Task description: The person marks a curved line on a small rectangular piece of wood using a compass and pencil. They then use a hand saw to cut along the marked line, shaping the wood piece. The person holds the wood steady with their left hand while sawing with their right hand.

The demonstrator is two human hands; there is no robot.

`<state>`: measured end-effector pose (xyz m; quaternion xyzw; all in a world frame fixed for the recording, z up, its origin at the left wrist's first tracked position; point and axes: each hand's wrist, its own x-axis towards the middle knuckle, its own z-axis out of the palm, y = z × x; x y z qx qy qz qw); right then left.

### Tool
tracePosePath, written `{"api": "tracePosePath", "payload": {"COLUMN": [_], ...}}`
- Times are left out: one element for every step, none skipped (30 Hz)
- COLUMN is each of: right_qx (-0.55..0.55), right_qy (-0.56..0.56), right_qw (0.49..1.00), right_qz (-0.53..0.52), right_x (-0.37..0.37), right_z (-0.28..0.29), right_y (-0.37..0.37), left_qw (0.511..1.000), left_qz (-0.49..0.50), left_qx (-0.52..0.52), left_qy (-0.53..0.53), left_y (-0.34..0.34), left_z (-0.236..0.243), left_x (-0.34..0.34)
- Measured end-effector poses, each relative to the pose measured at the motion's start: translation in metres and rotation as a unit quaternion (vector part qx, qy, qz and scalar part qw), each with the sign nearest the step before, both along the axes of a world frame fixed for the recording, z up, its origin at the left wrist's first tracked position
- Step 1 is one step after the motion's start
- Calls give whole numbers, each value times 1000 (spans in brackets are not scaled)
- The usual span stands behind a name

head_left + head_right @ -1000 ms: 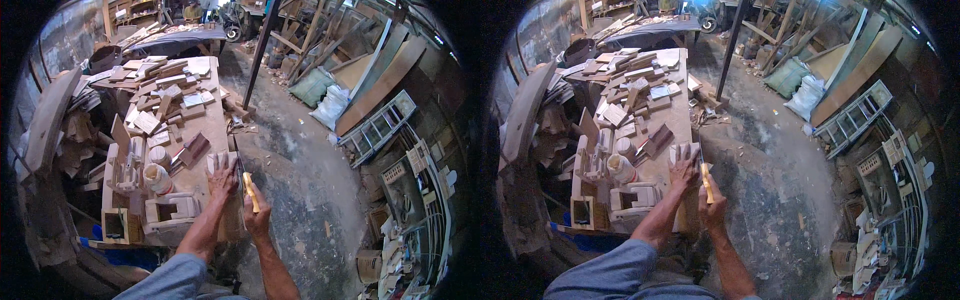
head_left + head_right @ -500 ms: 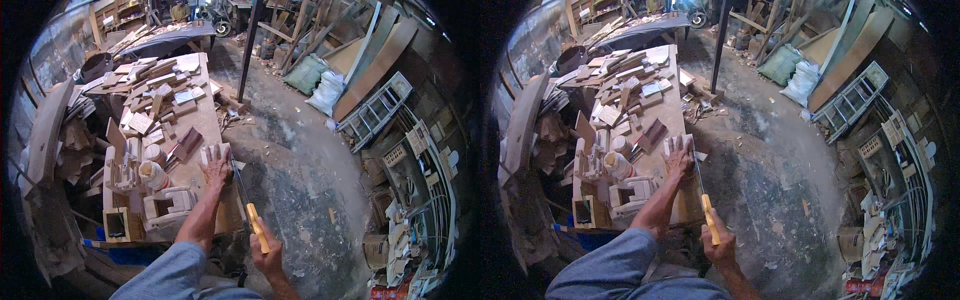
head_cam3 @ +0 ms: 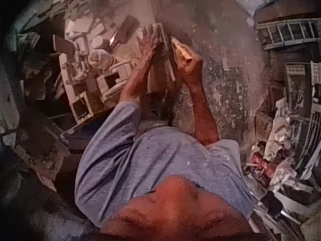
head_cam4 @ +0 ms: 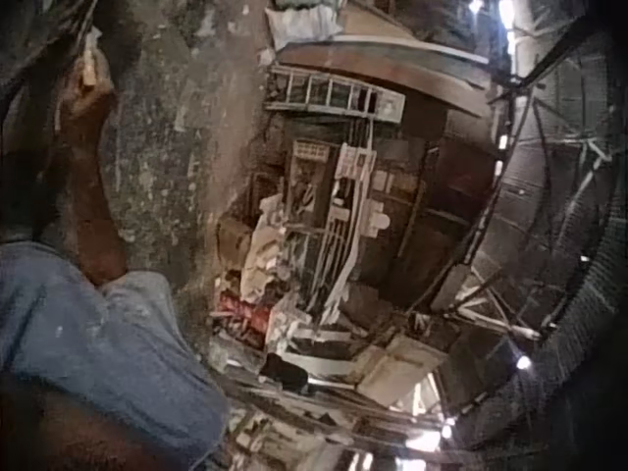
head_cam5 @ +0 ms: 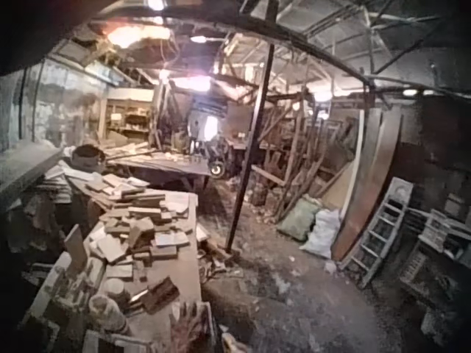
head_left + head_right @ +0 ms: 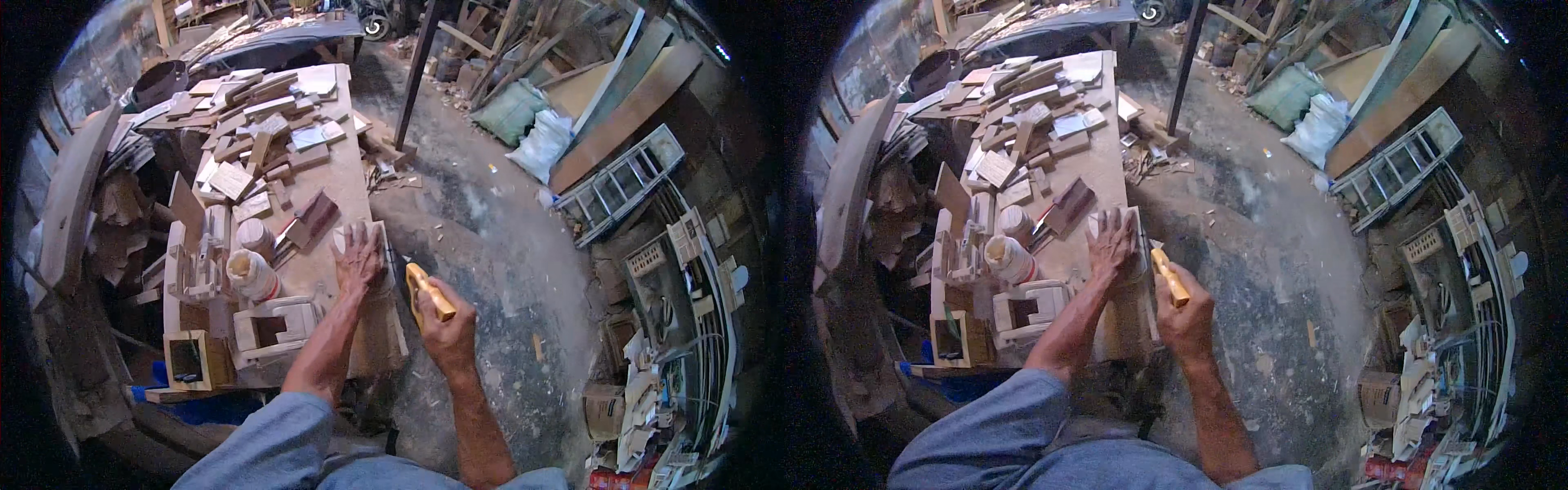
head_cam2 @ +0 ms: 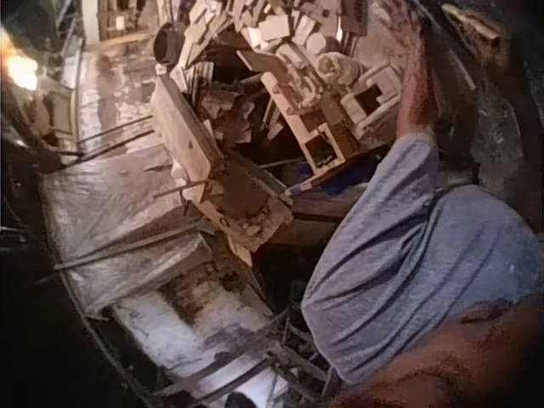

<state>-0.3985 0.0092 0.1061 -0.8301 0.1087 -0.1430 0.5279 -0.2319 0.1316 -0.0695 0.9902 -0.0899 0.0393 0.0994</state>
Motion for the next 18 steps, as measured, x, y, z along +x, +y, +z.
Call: {"api": "tracePosePath", "payload": {"right_qx": [-38, -76, -113, -84, -56, -23, -20, -12, -8, -5, -11, -11, -15, -21, -23, -27, -31, -42], "right_qy": [-50, -98, -148, -135, -118, -96, -75, -54, -37, -27, -9, 12, 29, 20, 6, -11, -26, -14], "right_qw": [998, 992, 982, 987, 991, 994, 997, 998, 999, 999, 1000, 1000, 999, 999, 999, 999, 998, 998], "right_qz": [1, -3, -6, -17, -26, -35, -21, -7, 10, 18, 17, 16, 17, 16, 25, 33, 41, 43], "right_x": [-3, -16, -29, -43, -59, -69, -68, -62, -62, -72, -79, -89, -91, -88, -83, -71, -58, -30], "right_z": [-12, -36, -54, -66, -78, -85, -69, -36, -4, 19, 33, 43, 51, 57, 55, 51, 44, 31], "right_y": [-1, 0, 1, 4, 8, 9, 11, 17, 23, 25, 23, 17, 17, 17, 13, 7, 0, -8], "left_qw": [1000, 1000, 999, 998, 996, 996, 997, 997, 997, 996, 996, 996, 996, 998, 998, 999, 999, 999], "left_qz": [6, 13, 19, 26, 34, 36, 38, 38, 41, 45, 44, 41, 41, 38, 35, 30, 24, 4], "left_qx": [-11, -20, -33, -45, -58, -62, -52, -38, -27, -48, -55, -57, -61, -53, -45, -39, -34, -31], "left_qy": [-6, -19, -33, -46, -55, -47, -48, -51, -57, -65, -57, -47, -40, -19, -8, 0, 11, 26], "left_y": [-2, -5, -10, -14, -19, -22, -20, -14, -7, -6, -8, -10, -9, -8, -9, -13, -18, -23], "left_z": [10, 15, 19, 20, 20, 19, 13, 7, 5, 1, 3, 9, 13, 12, 12, 15, 15, 12], "left_x": [6, 6, 5, 4, 4, 7, 6, 7, 12, 12, 14, 11, 12, 11, 7, 6, 7, 6]}}
